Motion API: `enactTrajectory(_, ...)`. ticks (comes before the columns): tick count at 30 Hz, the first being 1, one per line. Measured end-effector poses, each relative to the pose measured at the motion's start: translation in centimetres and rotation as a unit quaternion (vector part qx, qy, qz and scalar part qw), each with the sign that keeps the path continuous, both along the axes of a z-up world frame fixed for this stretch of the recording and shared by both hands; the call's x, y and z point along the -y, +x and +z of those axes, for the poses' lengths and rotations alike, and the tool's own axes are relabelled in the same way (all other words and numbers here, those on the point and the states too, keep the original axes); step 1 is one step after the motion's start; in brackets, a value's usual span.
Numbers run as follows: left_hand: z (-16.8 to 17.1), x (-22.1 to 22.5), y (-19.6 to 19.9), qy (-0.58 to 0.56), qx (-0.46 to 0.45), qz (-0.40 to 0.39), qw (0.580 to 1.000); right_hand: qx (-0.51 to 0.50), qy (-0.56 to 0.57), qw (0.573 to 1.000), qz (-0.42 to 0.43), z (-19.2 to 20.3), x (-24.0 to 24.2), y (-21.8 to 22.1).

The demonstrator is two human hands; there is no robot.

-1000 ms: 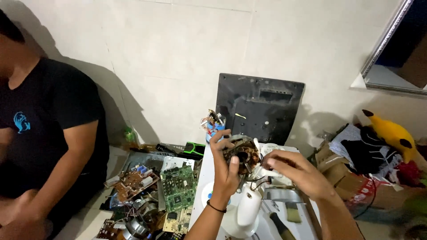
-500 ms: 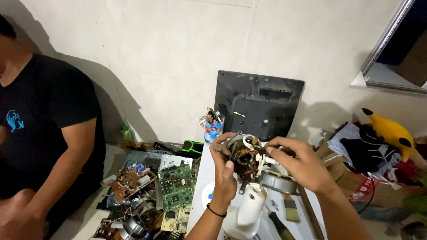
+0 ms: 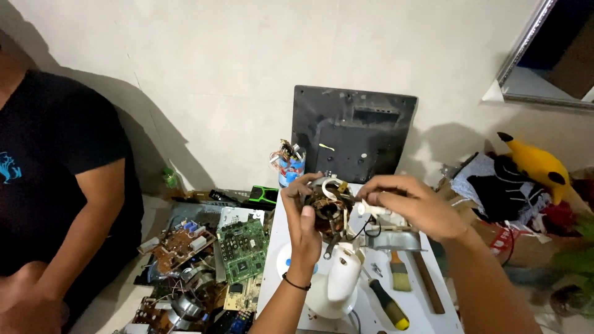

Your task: Reassembling and inspecting the motor and housing components of an electric fan.

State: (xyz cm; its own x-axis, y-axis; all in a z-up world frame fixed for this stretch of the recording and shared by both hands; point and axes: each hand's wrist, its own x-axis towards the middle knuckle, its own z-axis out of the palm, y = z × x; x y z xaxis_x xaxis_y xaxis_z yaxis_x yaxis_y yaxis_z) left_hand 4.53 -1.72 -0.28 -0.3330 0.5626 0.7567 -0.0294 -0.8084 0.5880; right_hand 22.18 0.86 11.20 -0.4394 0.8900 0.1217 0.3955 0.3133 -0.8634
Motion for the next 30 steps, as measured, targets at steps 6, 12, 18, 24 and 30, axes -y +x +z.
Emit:
enactTrajectory(6, 0.0, 0.2, 0.0, 0.001, 0.006, 0.003, 1.000, 0.047, -0.010, 0.999, 0.025, 2.3, 0.7, -0.3)
enactTrajectory(12, -0.3, 0.1, 0.1, 0.002, 0.006, -0.008, 1.000, 0.211, -0.015, 0.972, 0.103, 2.9, -3.2, -0.6)
enactTrajectory(18, 0.3, 0.8, -0.1, -0.017, -0.012, 0.000, 1.000, 0.311, 0.027, 0.941, 0.134, 5.3, -2.0, -1.9)
enactTrajectory(24, 0.2, 0.8, -0.4, -0.025, -0.015, -0.008, 1.000, 0.411, 0.084, 0.899, 0.123, 6.5, -1.6, -2.6)
enactTrajectory(30, -0.9, -0.1, -0.4, -0.014, -0.026, -0.022, 0.999, 0.465, 0.102, 0.869, 0.135, 8.4, -1.3, -4.1)
